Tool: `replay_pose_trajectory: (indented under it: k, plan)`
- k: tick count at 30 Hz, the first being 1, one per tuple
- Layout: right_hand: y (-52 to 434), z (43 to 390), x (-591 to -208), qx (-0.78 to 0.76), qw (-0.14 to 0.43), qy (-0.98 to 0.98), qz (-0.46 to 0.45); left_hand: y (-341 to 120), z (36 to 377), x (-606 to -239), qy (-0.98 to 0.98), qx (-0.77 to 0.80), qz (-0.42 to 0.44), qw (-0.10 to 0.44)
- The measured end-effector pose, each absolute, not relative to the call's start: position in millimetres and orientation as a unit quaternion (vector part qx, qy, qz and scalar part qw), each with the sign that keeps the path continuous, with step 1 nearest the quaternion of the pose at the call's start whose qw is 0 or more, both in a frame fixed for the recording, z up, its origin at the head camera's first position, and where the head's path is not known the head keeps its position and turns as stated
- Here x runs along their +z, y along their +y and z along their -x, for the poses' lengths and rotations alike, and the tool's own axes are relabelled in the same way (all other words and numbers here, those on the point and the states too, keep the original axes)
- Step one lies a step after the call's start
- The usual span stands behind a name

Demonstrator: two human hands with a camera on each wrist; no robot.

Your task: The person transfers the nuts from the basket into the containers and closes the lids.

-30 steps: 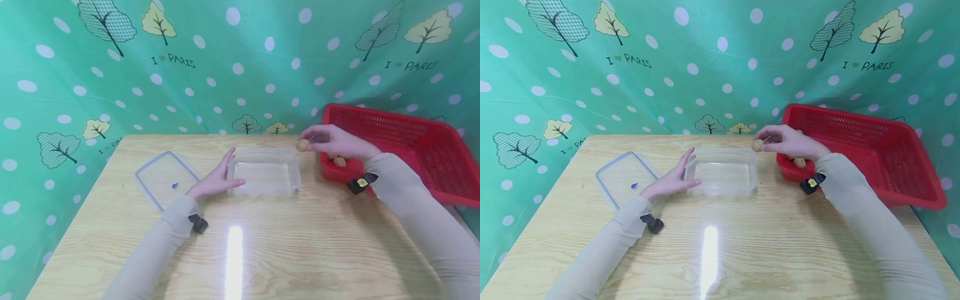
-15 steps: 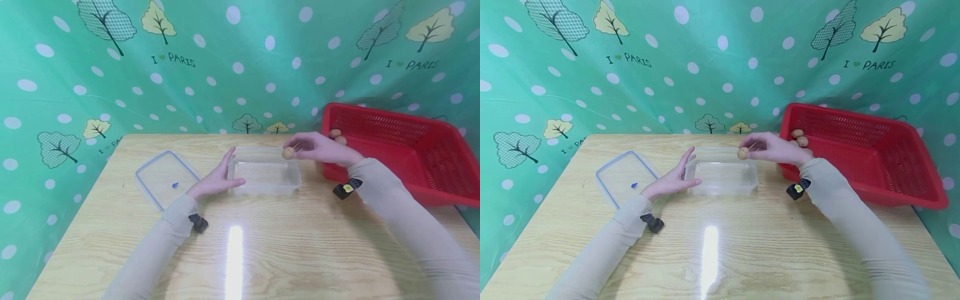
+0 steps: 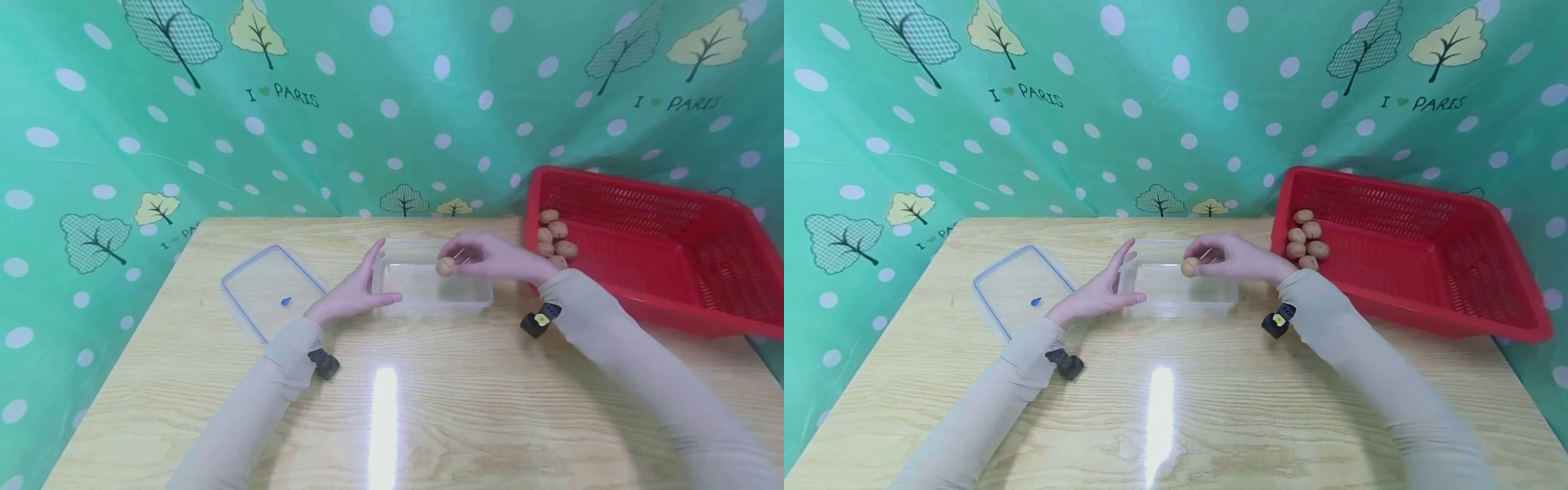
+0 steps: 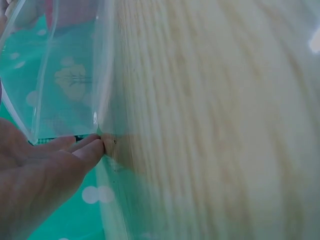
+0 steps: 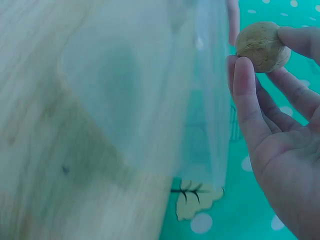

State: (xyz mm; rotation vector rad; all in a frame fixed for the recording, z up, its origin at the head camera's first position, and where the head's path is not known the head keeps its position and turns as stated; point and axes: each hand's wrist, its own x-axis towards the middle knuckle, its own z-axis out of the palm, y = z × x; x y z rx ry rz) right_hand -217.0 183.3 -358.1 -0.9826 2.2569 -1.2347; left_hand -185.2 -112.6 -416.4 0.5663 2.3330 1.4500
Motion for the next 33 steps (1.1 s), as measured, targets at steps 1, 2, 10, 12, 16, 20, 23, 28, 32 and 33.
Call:
replay_pose_trajectory:
  k: [1,2,10,12,16,20,23,28,32,33]
  plan:
    - [181,217,-360,-0.437,0.191,0.804,0.355,-113,187,-420,0.822,0.508,-0.197,0.165]
    - [178,217,-362,-0.437,0.191,0.803,0.359,-113,187,-420,0.823,0.508,-0.195,0.165]
    - [158,215,-374,-0.440,0.211,0.800,0.349,-112,187,-420,0.821,0.510,-0.196,0.167]
    - [153,215,-377,-0.440,0.216,0.800,0.347,-112,187,-420,0.821,0.510,-0.197,0.169]
    - [145,213,-382,-0.449,0.225,0.792,0.346,-111,188,-419,0.820,0.509,-0.195,0.172]
    - [138,211,-386,-0.456,0.229,0.788,0.344,-112,188,-419,0.818,0.511,-0.197,0.173]
    - [133,210,-388,-0.461,0.232,0.784,0.346,-113,187,-418,0.820,0.508,-0.199,0.174]
    - [123,211,-392,-0.454,0.227,0.785,0.355,-114,188,-418,0.821,0.505,-0.203,0.173]
    - [115,213,-393,-0.444,0.232,0.788,0.358,-114,188,-419,0.821,0.505,-0.205,0.171]
    - [114,213,-394,-0.441,0.235,0.789,0.357,-114,188,-419,0.820,0.506,-0.204,0.172]
